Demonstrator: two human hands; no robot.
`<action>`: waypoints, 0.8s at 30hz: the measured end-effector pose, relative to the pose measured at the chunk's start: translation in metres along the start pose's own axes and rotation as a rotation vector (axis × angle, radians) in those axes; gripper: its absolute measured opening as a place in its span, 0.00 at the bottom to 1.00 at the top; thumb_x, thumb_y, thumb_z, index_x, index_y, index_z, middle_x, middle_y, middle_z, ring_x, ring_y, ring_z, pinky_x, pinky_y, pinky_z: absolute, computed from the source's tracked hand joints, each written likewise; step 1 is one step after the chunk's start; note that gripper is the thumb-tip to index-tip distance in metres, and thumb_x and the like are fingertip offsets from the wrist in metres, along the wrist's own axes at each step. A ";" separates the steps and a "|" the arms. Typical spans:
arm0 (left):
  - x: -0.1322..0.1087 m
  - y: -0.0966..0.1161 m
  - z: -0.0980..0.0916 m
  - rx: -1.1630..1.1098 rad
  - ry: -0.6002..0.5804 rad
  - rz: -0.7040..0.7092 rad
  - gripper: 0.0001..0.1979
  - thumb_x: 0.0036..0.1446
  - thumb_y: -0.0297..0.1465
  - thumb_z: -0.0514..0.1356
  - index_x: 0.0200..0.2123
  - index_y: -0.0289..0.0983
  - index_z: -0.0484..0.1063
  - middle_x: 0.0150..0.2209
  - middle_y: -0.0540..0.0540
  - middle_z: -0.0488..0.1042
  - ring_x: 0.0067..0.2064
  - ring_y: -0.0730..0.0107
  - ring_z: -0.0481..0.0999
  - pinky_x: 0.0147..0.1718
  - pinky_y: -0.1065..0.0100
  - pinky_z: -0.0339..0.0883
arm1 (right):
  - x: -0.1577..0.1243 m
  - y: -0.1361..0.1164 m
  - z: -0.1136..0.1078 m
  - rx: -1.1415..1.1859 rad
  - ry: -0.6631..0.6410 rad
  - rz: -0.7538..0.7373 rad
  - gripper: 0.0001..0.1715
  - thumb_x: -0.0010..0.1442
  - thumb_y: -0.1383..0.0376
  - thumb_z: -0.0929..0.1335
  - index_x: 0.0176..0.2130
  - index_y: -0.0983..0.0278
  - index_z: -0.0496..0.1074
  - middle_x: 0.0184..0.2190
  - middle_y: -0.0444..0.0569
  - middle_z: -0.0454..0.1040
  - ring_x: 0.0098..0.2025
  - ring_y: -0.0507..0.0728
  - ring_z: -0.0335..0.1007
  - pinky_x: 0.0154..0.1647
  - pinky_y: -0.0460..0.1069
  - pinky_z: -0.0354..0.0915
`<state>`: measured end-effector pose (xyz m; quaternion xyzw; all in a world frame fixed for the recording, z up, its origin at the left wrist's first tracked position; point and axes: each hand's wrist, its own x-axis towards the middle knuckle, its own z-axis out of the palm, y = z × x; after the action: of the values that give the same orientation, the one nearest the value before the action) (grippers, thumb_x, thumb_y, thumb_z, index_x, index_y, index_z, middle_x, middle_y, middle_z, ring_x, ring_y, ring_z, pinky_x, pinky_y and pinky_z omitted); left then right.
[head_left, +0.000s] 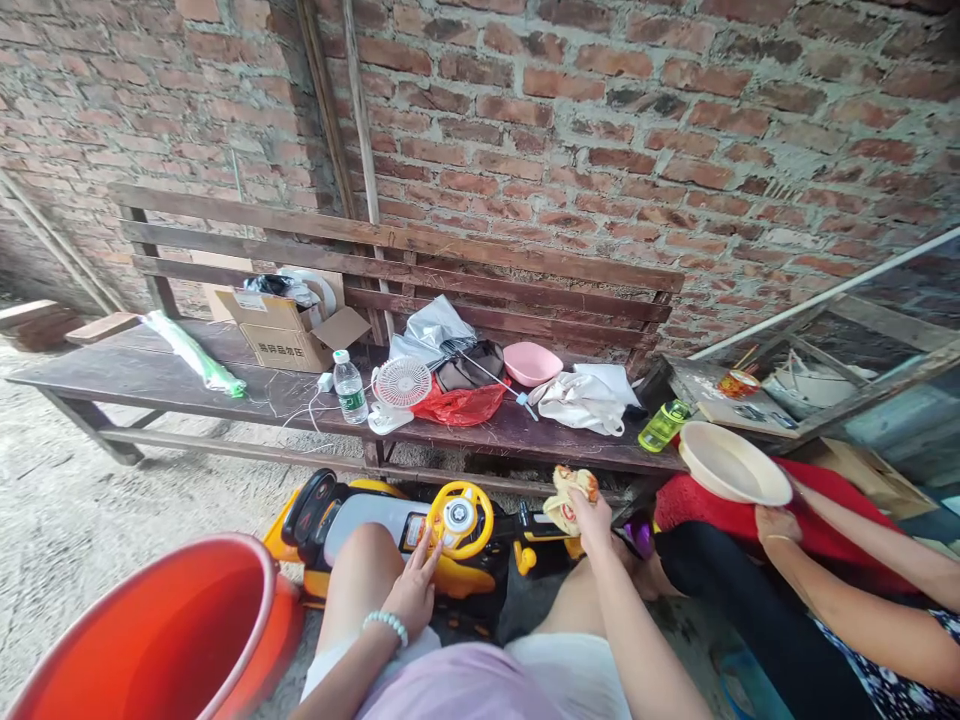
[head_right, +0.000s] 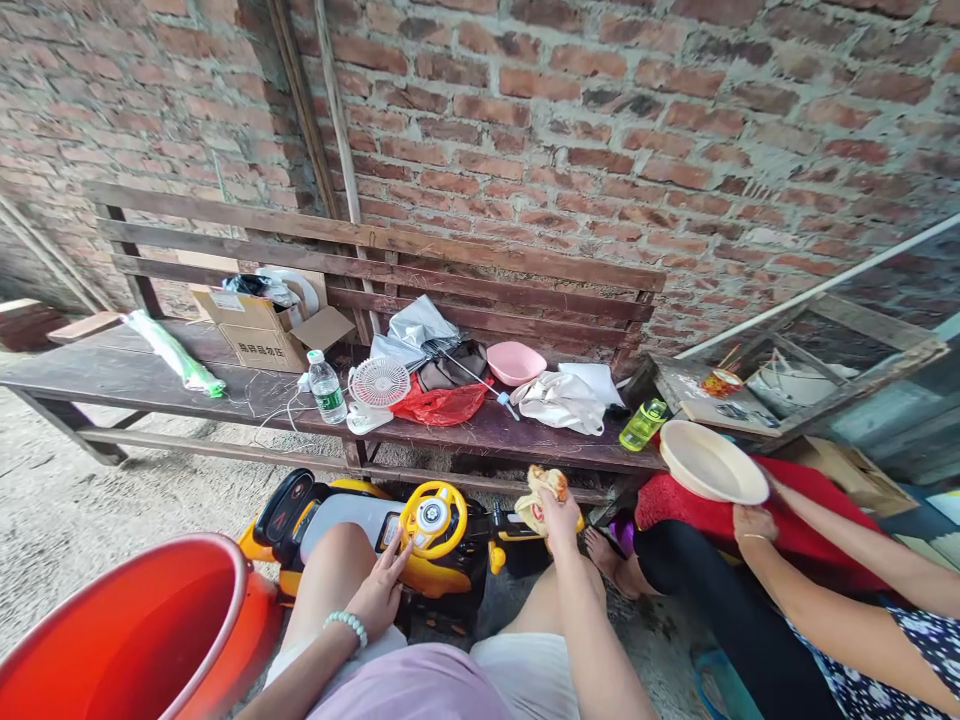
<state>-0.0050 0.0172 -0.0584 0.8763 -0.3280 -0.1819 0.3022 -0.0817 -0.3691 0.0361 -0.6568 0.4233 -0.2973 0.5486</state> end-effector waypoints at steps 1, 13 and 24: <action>0.000 0.001 -0.001 -0.005 0.000 0.003 0.44 0.56 0.17 0.50 0.76 0.37 0.53 0.80 0.38 0.36 0.79 0.51 0.43 0.74 0.49 0.51 | 0.004 0.003 -0.008 -0.021 0.027 0.013 0.26 0.48 0.52 0.69 0.44 0.63 0.75 0.36 0.52 0.83 0.38 0.62 0.81 0.39 0.54 0.77; -0.002 -0.007 0.003 0.006 0.051 0.033 0.45 0.55 0.17 0.52 0.76 0.43 0.54 0.80 0.44 0.38 0.78 0.50 0.45 0.75 0.48 0.49 | -0.045 0.040 0.004 -0.920 -0.503 -0.461 0.38 0.54 0.73 0.70 0.63 0.55 0.73 0.66 0.53 0.69 0.68 0.63 0.66 0.68 0.54 0.62; -0.004 -0.006 0.002 0.018 0.011 0.034 0.45 0.58 0.16 0.49 0.77 0.43 0.50 0.80 0.44 0.37 0.78 0.53 0.48 0.74 0.50 0.54 | 0.019 0.056 -0.049 -1.273 -0.279 -0.208 0.33 0.62 0.69 0.68 0.64 0.54 0.72 0.65 0.51 0.70 0.53 0.60 0.75 0.55 0.51 0.67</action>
<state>-0.0063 0.0228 -0.0634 0.8743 -0.3430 -0.1688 0.2992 -0.1278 -0.4116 -0.0091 -0.9227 0.3759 0.0475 0.0710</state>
